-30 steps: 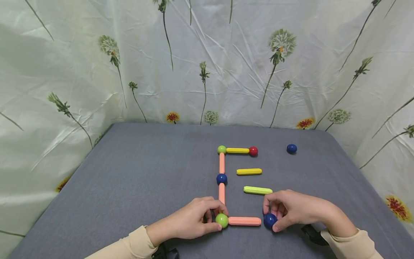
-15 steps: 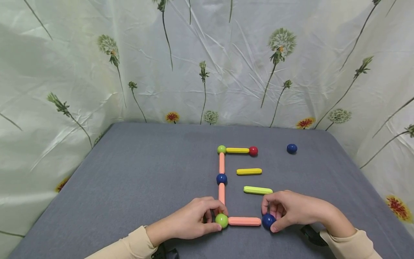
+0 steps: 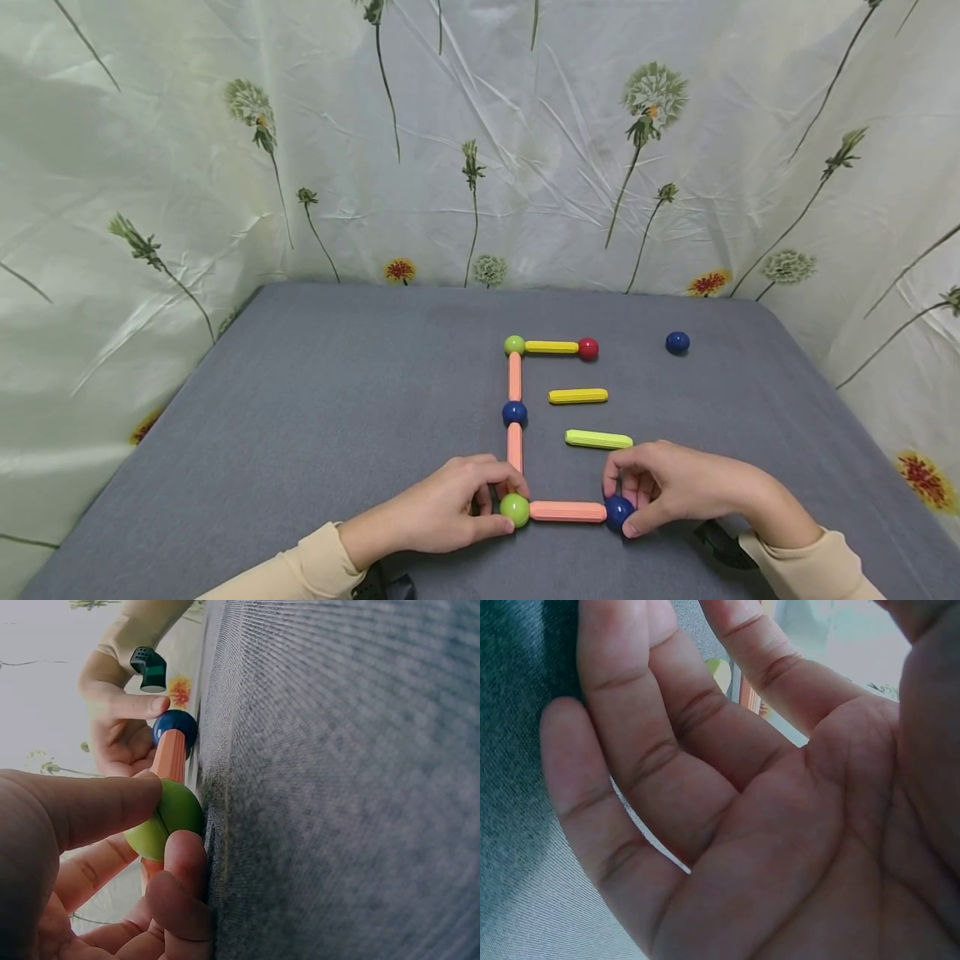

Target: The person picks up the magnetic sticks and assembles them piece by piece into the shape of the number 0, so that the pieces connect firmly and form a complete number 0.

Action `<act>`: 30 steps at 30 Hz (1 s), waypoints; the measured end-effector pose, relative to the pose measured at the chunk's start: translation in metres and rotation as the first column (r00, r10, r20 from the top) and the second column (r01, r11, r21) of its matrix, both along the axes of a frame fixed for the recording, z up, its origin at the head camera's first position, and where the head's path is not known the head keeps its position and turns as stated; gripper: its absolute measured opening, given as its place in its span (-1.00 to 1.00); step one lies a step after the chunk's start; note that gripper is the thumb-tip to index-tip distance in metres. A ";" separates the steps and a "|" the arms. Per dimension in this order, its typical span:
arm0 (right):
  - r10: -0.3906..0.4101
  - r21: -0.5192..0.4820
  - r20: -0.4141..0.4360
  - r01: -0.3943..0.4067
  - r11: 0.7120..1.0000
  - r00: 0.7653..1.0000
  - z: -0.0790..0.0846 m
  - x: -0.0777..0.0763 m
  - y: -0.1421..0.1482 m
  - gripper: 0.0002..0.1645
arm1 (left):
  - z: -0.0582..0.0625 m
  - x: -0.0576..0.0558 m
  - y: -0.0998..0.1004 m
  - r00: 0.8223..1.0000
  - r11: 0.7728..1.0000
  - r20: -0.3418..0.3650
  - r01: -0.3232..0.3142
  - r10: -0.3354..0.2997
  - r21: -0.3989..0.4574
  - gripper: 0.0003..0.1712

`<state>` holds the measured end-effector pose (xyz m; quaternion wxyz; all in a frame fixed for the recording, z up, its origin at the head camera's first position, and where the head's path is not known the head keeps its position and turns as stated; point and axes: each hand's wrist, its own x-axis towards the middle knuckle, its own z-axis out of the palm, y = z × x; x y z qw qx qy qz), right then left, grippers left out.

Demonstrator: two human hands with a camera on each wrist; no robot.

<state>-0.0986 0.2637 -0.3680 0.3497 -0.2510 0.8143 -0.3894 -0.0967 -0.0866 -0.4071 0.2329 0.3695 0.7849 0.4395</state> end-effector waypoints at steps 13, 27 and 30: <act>-0.010 0.009 0.007 0.010 1.000 1.000 -0.001 0.001 0.003 -0.66 | 0.002 0.000 0.004 1.000 1.000 -0.007 -0.015 0.015 -0.021 -0.72; -0.074 0.059 -0.050 0.077 0.995 0.996 0.012 -0.006 0.013 -0.65 | 0.012 -0.001 0.010 0.984 0.993 -0.177 -0.048 0.028 -0.107 -0.81; -0.086 0.065 -0.088 0.092 0.994 0.992 0.014 -0.010 0.016 -0.65 | 0.015 -0.001 0.014 0.962 0.992 -0.273 -0.050 0.016 -0.117 -0.83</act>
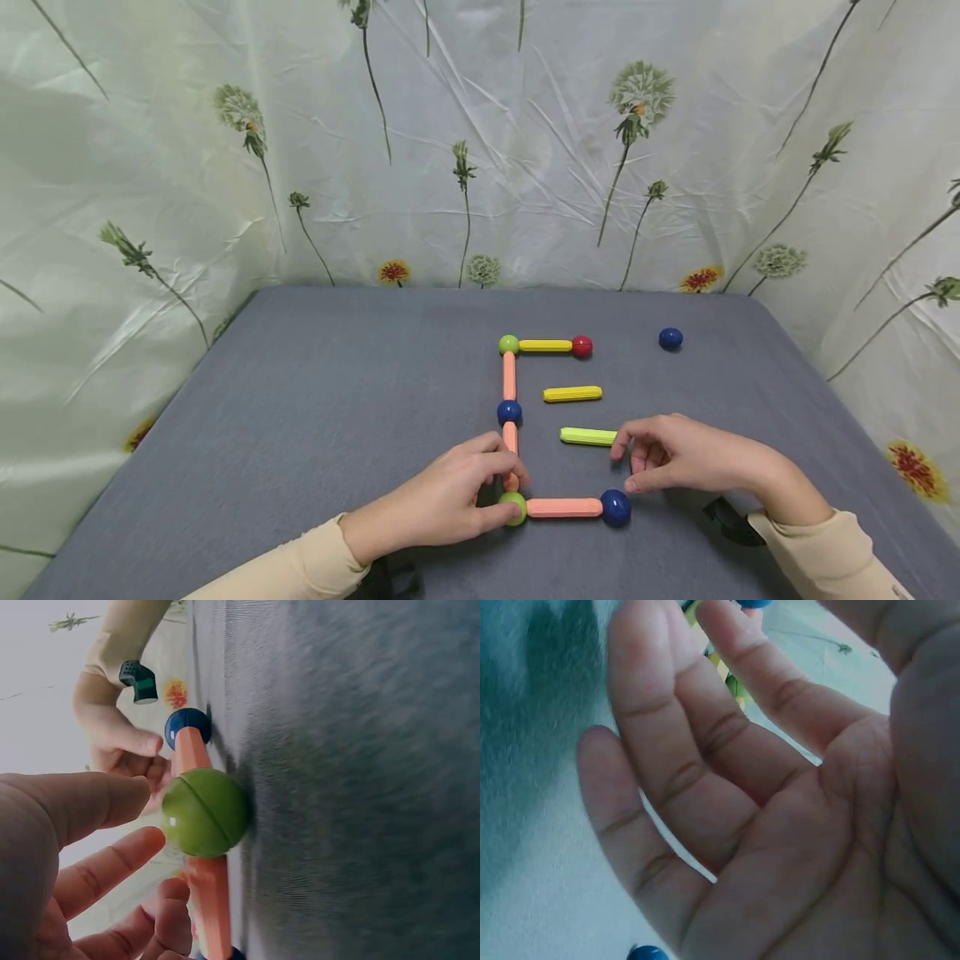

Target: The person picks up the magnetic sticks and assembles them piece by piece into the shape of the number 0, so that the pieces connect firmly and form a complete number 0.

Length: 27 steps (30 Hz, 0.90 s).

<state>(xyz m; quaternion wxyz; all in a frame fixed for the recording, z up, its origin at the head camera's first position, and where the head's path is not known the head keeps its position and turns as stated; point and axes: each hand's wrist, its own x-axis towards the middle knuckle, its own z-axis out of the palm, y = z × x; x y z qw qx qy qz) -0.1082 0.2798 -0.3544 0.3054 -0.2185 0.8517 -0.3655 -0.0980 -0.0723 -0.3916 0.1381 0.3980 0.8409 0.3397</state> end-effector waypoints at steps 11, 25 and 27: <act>-0.054 -0.011 -0.138 0.053 0.999 0.989 -0.001 -0.019 0.007 -0.67 | 0.013 -0.004 0.022 0.977 0.989 -0.183 0.086 -0.108 -0.122 -0.81; -0.083 0.002 -0.211 0.085 0.996 0.974 -0.002 -0.033 0.002 -0.61 | 0.004 -0.014 0.034 0.963 0.967 -0.156 0.196 -0.221 -0.164 -0.73; -0.082 0.007 -0.220 0.086 0.996 0.972 -0.003 -0.034 0.002 -0.61 | 0.002 -0.015 0.035 0.961 0.965 -0.149 0.210 -0.233 -0.157 -0.75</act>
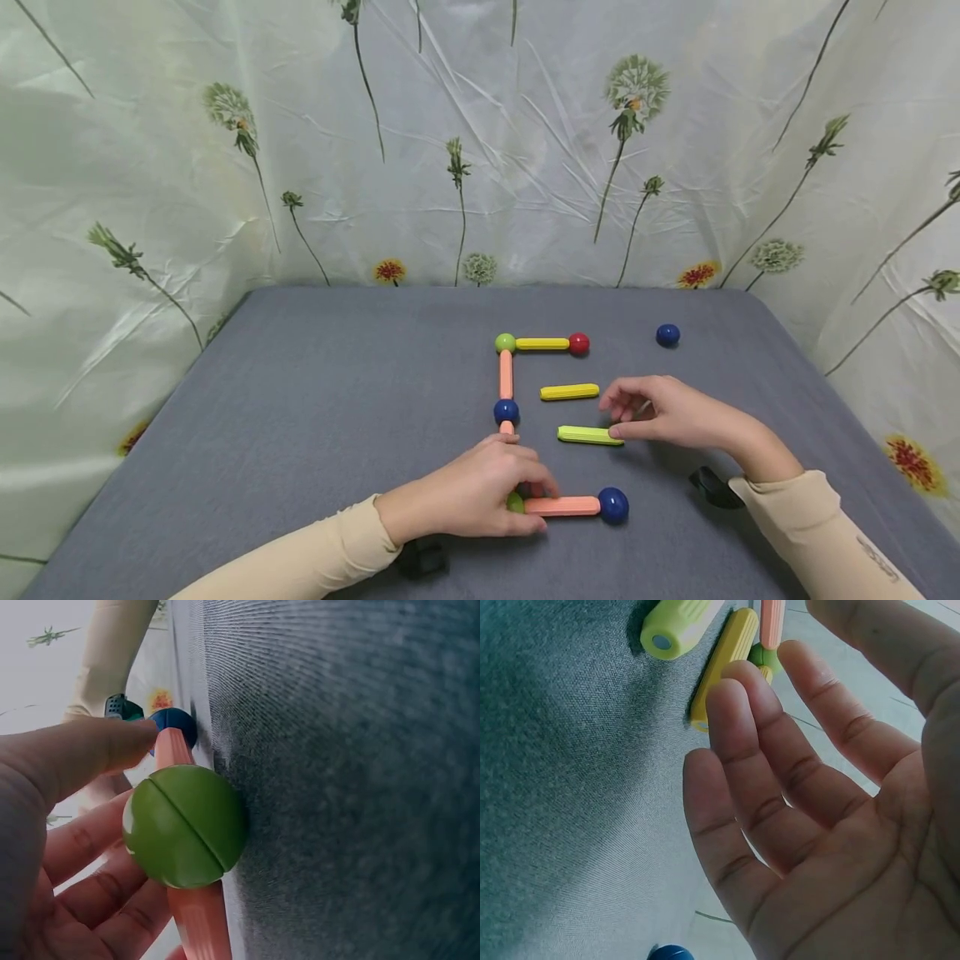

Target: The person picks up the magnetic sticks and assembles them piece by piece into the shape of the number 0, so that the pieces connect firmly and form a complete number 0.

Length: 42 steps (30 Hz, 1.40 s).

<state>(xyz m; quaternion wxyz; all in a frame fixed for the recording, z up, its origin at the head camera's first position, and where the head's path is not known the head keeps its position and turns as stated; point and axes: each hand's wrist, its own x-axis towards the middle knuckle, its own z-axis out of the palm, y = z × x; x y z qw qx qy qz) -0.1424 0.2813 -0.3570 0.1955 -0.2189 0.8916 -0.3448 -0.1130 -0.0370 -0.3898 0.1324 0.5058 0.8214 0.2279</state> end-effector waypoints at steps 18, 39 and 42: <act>0.043 0.091 -0.043 -0.039 0.995 0.998 -0.010 -0.023 -0.016 -0.66 | 0.000 -0.006 0.009 0.994 0.996 0.067 0.088 -0.088 0.001 -0.69; 0.081 0.062 0.115 -0.088 0.994 0.990 -0.016 -0.024 -0.027 -0.75 | -0.002 -0.009 0.012 0.988 0.991 0.085 0.130 -0.132 0.028 -0.64; 0.069 0.078 0.113 -0.078 0.994 0.991 -0.017 -0.023 -0.028 -0.79 | -0.001 -0.009 0.012 0.987 0.991 0.090 0.131 -0.133 0.025 -0.64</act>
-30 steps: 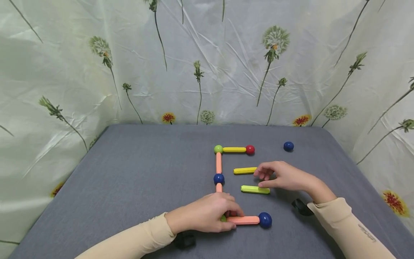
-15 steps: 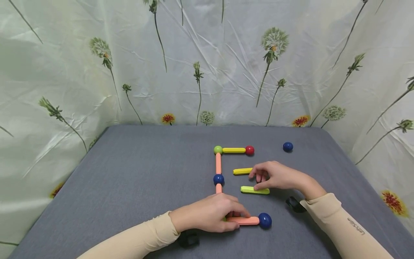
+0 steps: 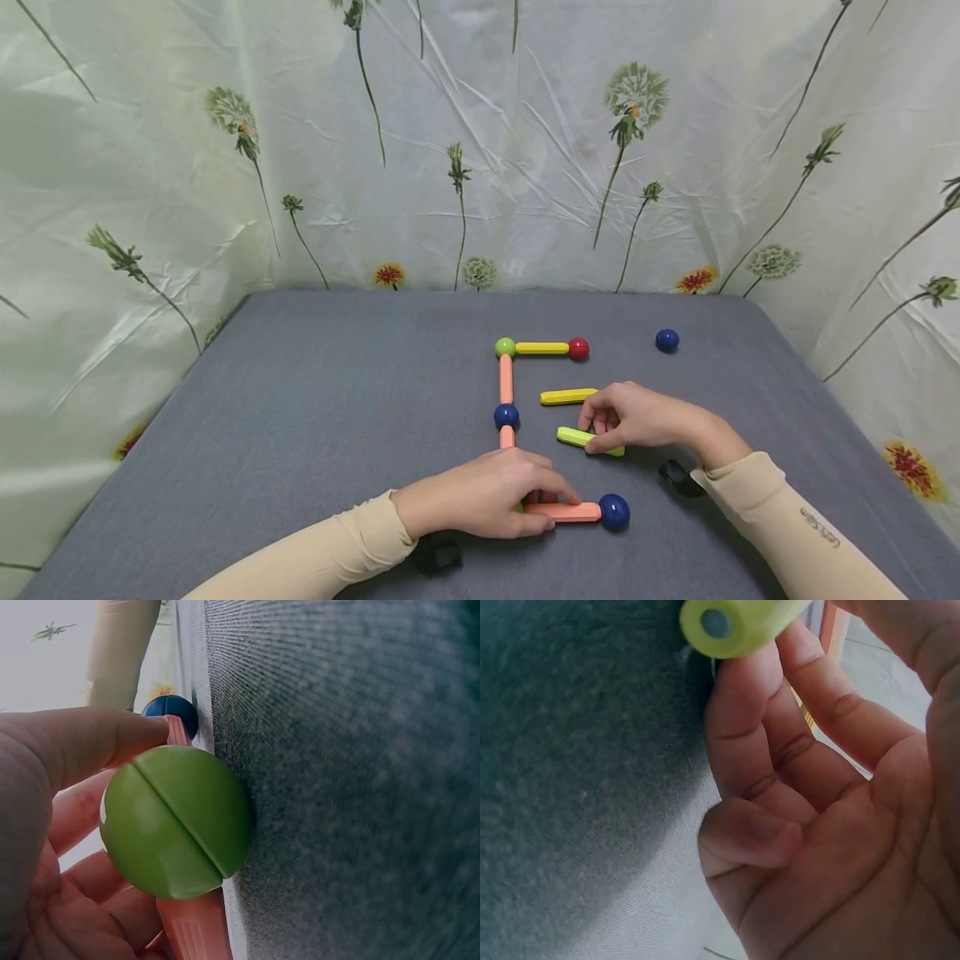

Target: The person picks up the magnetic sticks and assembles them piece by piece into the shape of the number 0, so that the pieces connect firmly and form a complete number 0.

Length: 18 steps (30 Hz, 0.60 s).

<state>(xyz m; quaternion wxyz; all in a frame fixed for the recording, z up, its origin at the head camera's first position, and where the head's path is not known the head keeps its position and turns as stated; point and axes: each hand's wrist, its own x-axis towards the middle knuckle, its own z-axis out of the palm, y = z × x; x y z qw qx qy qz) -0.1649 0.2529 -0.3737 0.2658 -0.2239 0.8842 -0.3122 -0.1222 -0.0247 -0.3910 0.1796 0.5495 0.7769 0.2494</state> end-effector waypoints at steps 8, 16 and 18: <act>-0.009 0.013 -0.031 0.009 1.000 0.999 -0.003 0.003 -0.002 -0.80 | -0.001 0.000 0.000 1.000 1.000 -0.008 -0.005 0.005 0.004 -0.65; -0.013 -0.074 -0.022 0.012 0.997 1.000 -0.004 0.007 0.005 -0.81 | -0.001 0.000 0.000 1.000 1.000 -0.003 -0.001 0.001 0.000 -0.65; -0.027 -0.103 -0.015 0.025 0.994 1.000 -0.005 0.009 0.007 -0.81 | 0.000 0.000 -0.001 1.000 1.000 -0.003 -0.003 0.003 -0.001 -0.64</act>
